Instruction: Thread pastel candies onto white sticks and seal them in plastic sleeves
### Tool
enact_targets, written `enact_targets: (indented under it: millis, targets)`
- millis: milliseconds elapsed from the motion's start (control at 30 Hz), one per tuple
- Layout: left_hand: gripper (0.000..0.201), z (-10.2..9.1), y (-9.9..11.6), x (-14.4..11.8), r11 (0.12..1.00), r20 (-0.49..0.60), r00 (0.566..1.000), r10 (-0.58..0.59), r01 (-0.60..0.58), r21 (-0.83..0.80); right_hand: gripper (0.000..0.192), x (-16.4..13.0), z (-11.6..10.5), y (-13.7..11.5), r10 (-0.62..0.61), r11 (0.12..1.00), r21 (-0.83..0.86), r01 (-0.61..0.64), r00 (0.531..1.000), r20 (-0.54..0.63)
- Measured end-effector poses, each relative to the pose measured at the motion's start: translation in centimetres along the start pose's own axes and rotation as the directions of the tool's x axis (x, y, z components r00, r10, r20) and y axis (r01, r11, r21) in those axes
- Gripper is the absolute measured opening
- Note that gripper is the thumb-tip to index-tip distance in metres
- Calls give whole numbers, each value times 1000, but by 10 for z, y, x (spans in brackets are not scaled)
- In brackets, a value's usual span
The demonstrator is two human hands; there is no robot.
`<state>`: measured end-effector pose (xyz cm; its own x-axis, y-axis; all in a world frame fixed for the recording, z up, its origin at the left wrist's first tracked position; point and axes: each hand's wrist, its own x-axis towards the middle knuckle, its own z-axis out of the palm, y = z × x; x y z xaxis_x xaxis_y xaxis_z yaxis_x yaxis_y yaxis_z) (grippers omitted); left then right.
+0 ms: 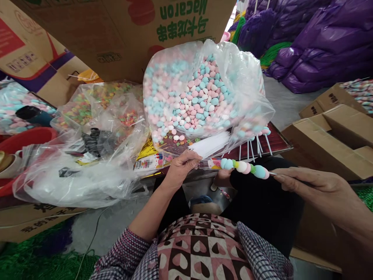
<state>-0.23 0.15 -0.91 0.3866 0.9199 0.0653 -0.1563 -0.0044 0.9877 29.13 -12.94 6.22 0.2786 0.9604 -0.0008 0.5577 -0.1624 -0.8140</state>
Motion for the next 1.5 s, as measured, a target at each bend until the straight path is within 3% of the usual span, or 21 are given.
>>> enact_targets:
  millis: [233,500,800,933,1133,1367,1500]
  targets:
    - [11,-4,6,-1,997,-22,999,42,-41,61,64,-1,5,-11,166,986,12,-167,985,44]
    - [14,-5,3,-3,999,-1,1000,-9,9,30,60,3,8,-7,114,992,54,-112,993,-34]
    - [15,-6,-6,-3,988,-4,994,-111,110,-104,57,-2,17,-5,153,985,66,-156,987,58]
    - [16,-11,-4,0,993,34,993,-111,112,-35,61,0,15,-1,174,983,55,-176,984,38]
    - [17,-13,10,2,990,151,985,-84,66,122,60,-3,18,3,201,977,45,-210,967,156]
    - [20,-13,14,2,984,151,981,-125,104,143,56,-7,23,18,163,982,36,-186,925,344]
    - [17,-12,13,1,983,151,986,-70,42,177,56,-10,30,19,151,988,7,-157,961,232]
